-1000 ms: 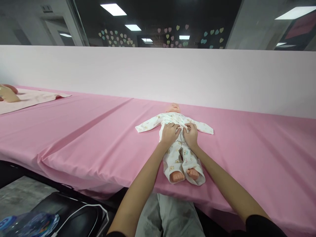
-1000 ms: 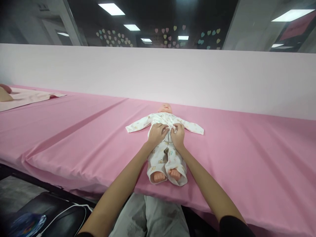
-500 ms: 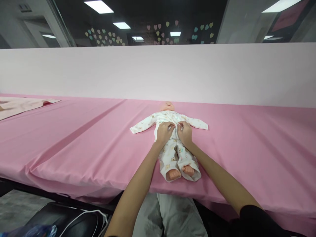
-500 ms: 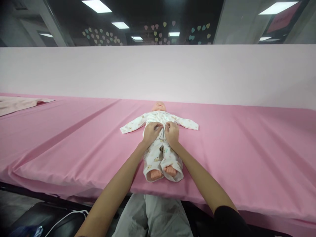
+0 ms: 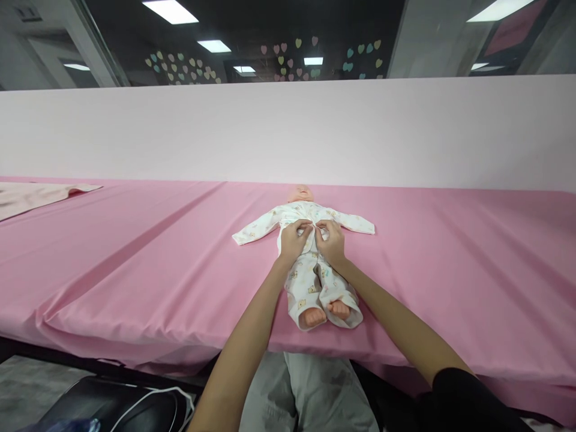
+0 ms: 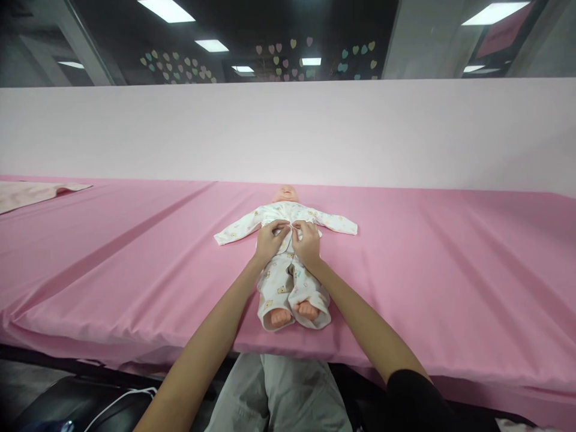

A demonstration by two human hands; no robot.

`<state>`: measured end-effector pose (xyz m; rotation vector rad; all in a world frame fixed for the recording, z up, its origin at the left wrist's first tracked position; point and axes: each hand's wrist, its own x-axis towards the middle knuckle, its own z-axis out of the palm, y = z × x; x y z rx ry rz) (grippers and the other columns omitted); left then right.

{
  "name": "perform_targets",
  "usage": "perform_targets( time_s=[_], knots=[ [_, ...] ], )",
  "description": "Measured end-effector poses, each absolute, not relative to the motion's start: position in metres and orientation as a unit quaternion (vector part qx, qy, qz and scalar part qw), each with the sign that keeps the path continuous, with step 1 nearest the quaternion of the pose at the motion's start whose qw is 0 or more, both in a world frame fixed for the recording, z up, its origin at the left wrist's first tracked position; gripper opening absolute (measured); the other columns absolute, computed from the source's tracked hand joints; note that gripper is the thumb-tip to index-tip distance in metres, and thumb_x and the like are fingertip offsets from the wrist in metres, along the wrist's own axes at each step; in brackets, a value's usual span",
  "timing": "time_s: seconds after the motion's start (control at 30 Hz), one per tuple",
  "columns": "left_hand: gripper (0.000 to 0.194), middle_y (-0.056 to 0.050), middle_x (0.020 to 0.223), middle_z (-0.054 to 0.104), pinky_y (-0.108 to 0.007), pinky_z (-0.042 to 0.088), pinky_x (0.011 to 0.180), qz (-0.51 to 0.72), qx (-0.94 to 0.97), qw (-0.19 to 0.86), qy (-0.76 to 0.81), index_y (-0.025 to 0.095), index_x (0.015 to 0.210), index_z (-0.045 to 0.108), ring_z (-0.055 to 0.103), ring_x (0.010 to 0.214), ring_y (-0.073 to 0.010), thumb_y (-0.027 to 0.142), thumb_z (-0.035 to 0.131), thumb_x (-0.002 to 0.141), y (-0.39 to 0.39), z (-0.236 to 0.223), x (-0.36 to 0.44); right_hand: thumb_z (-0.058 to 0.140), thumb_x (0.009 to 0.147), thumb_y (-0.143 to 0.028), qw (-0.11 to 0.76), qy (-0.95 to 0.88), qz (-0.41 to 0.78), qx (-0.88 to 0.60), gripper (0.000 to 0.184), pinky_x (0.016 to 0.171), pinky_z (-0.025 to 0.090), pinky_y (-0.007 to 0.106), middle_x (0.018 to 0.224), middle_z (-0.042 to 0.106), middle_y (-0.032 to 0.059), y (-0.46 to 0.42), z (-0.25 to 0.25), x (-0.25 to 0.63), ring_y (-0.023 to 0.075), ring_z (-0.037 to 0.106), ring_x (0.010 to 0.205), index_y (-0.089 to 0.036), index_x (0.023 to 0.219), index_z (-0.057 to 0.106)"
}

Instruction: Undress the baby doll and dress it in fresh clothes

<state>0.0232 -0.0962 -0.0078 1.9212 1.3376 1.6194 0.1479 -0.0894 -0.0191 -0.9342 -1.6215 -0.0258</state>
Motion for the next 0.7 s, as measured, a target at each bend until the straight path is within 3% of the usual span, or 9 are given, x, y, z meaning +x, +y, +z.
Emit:
perform_targets(
  time_s=[0.23,0.43,0.53,0.7],
  knots=[
    [0.018,0.001,0.079,0.070,-0.025,0.046,0.079,0.565,0.649,0.163,0.482,0.020,0.096,0.061,0.064,0.078,-0.0134,0.021,0.057,0.079,-0.1003,-0.0041,0.0247,0.047,0.080,-0.021,0.604,-0.702,-0.006,-0.378,0.009,0.067,0.046,0.029,0.080,0.064,0.0036,-0.0866,-0.0211,0.1468,0.0169,0.059,0.073,-0.019,0.086,0.054],
    [0.018,0.000,0.081,0.070,-0.025,0.045,0.079,0.557,0.645,0.132,0.506,0.020,0.096,0.061,0.064,0.081,-0.0145,0.018,0.053,0.079,-0.1029,-0.0032,0.0270,0.043,0.085,-0.021,0.563,-0.734,0.015,-0.380,0.012,0.063,0.044,0.026,0.080,0.066,0.0021,-0.0893,-0.0185,0.1484,0.0156,0.060,0.068,-0.020,0.090,0.055],
    [0.021,-0.001,0.082,0.070,-0.026,0.044,0.078,0.544,0.639,0.108,0.533,0.020,0.100,0.061,0.064,0.081,-0.0153,0.022,0.050,0.083,-0.1046,-0.0029,0.0278,0.037,0.090,-0.023,0.541,-0.746,0.008,-0.387,0.018,0.062,0.043,0.026,0.080,0.067,0.0022,-0.0901,-0.0179,0.1489,0.0158,0.061,0.067,-0.021,0.091,0.055],
    [0.026,-0.001,0.083,0.071,-0.027,0.043,0.076,0.525,0.638,0.092,0.555,0.022,0.108,0.057,0.064,0.081,-0.0162,0.031,0.050,0.085,-0.1060,-0.0020,0.0287,0.046,0.087,-0.024,0.532,-0.746,0.032,-0.400,0.012,0.063,0.045,0.026,0.084,0.068,0.0019,-0.0851,-0.0213,0.1476,0.0163,0.063,0.067,-0.021,0.095,0.053]
  ],
)
